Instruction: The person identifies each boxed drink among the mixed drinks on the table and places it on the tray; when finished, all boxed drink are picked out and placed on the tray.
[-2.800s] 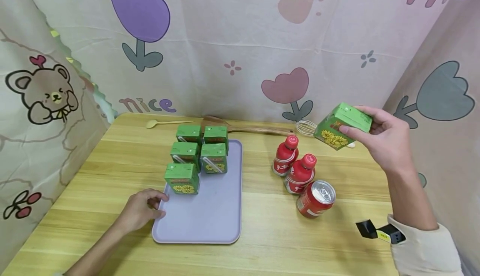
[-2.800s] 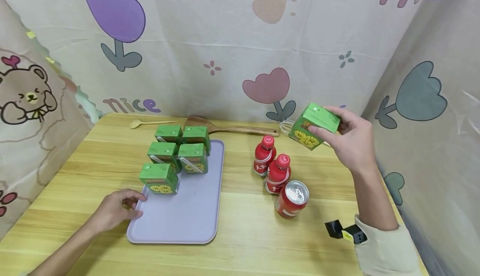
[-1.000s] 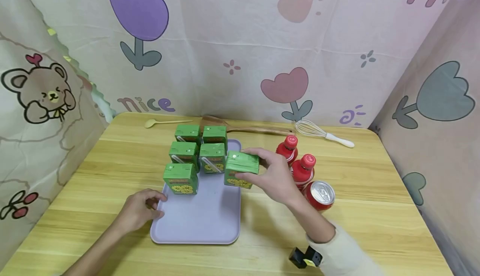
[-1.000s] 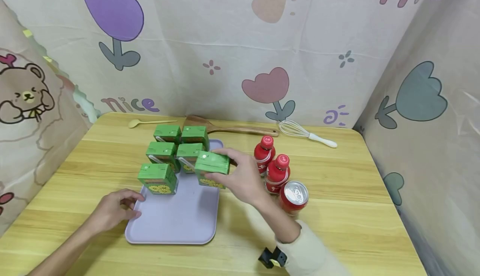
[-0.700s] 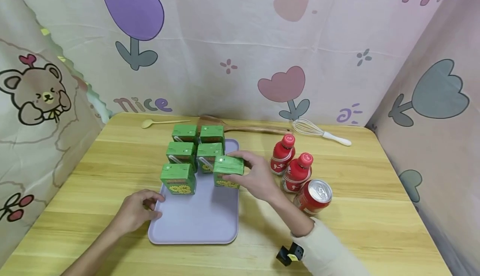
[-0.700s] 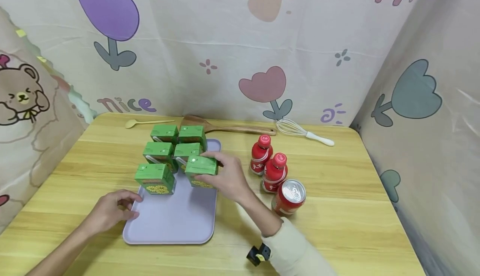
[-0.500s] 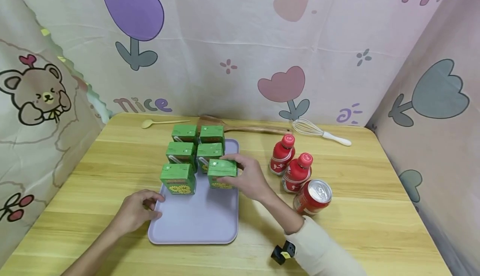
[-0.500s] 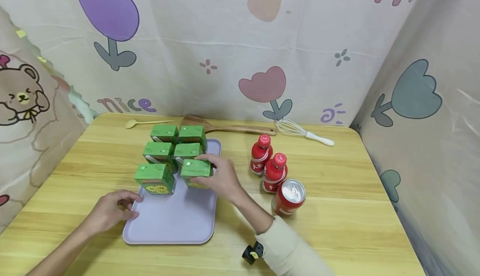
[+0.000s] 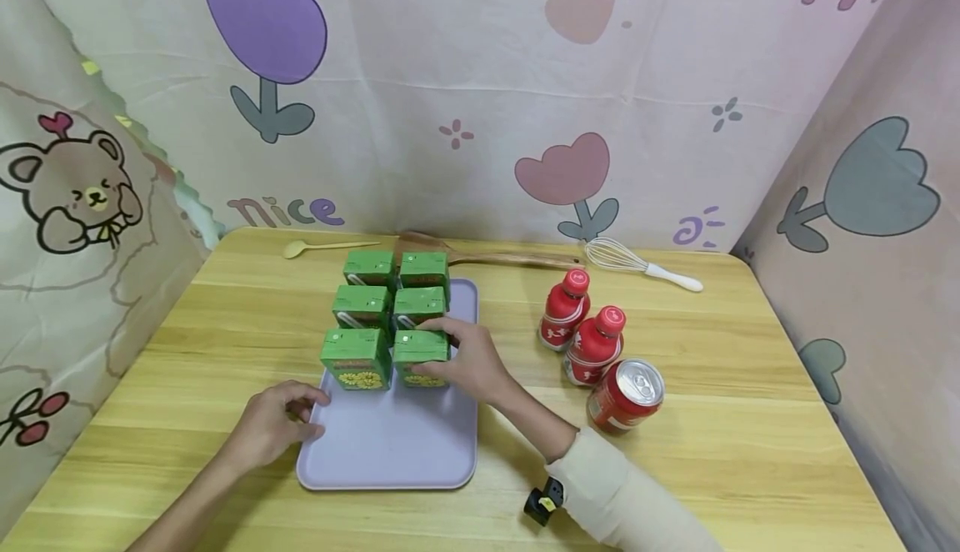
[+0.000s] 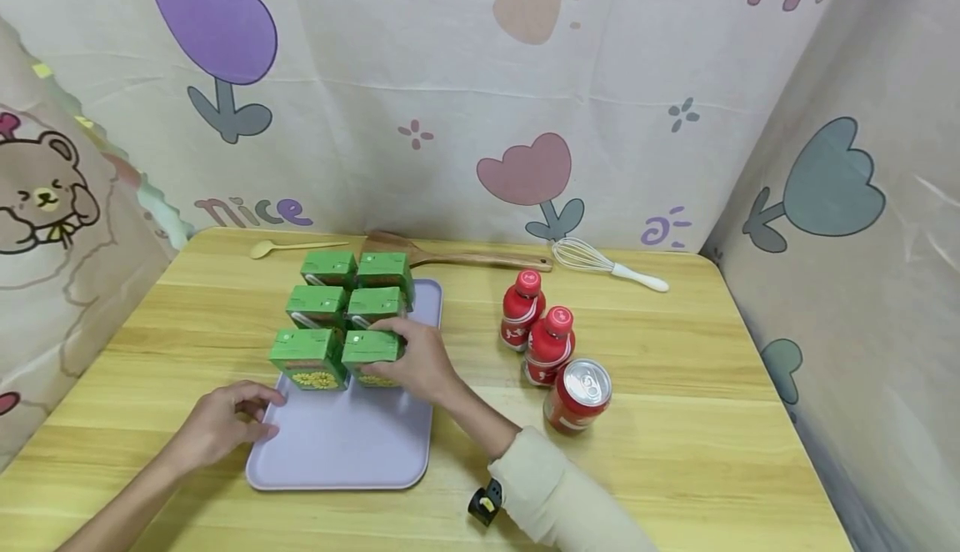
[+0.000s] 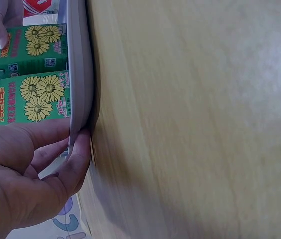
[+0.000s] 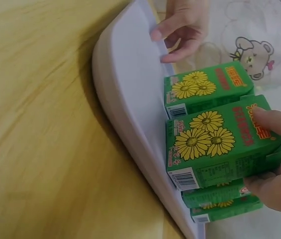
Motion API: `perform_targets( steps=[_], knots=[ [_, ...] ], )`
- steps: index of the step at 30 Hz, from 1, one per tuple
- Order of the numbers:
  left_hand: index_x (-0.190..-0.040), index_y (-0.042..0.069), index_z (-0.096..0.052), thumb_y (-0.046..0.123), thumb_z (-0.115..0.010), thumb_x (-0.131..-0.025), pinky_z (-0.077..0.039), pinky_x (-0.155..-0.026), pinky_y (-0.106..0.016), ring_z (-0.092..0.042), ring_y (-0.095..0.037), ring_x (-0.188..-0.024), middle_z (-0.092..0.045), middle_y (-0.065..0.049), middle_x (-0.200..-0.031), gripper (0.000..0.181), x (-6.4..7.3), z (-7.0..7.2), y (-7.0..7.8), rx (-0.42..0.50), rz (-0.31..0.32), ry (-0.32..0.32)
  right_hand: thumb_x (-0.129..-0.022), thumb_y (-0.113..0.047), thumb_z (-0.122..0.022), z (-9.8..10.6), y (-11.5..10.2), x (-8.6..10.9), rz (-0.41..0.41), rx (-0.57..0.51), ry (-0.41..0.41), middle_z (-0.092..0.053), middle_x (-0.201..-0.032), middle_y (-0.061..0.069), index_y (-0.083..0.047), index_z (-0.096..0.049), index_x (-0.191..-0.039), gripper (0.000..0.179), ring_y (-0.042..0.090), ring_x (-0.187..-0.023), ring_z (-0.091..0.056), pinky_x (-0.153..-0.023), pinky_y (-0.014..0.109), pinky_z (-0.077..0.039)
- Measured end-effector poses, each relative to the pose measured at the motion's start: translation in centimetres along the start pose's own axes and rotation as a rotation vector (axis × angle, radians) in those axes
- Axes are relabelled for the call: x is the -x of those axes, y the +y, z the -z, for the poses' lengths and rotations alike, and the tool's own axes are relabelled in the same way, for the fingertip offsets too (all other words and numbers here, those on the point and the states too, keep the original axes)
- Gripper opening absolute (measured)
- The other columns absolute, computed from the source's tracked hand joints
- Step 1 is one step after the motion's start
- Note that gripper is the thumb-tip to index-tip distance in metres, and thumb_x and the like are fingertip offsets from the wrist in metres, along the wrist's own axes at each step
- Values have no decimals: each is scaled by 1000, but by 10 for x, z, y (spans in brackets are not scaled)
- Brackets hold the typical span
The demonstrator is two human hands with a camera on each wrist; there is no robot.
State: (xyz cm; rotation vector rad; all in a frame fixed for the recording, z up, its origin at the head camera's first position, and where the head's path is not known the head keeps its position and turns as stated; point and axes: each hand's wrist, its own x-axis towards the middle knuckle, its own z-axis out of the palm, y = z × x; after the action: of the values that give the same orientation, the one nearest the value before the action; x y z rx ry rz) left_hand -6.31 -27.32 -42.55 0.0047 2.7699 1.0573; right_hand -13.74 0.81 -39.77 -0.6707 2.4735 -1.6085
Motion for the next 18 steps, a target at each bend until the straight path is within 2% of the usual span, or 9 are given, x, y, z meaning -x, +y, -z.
perform_targets(
  steps=[9, 13, 18],
  knots=[
    [-98, 3, -69, 0, -78, -67, -48, -58, -20, -54, -14, -76, -62, -6, -87, 32, 0, 0, 0, -6, 6, 3, -74, -16, -81, -6, -4, -4, 6, 67, -7, -66, -118, 3, -12, -64, -117, 46, 18, -108, -60, -87, 27, -49],
    [-98, 3, -69, 0, -77, -67, -48, -58, -20, -54, -15, -77, -62, -7, -87, 32, 0, 0, 1, -14, 5, 0, -74, -18, -81, -6, -7, -6, 0, 106, -14, -66, -117, 4, -13, -64, -118, 47, 18, -105, -60, -84, 26, -49],
    [-98, 3, -69, 1, -78, -68, -48, -58, -20, -54, -15, -77, -61, -6, -88, 31, 0, 1, 3, -24, 6, -14, -76, -20, -80, -4, -10, -5, -2, 197, -33, -64, -122, 5, -12, -61, -122, 51, 19, -112, -59, -91, 31, -49]
  ],
)
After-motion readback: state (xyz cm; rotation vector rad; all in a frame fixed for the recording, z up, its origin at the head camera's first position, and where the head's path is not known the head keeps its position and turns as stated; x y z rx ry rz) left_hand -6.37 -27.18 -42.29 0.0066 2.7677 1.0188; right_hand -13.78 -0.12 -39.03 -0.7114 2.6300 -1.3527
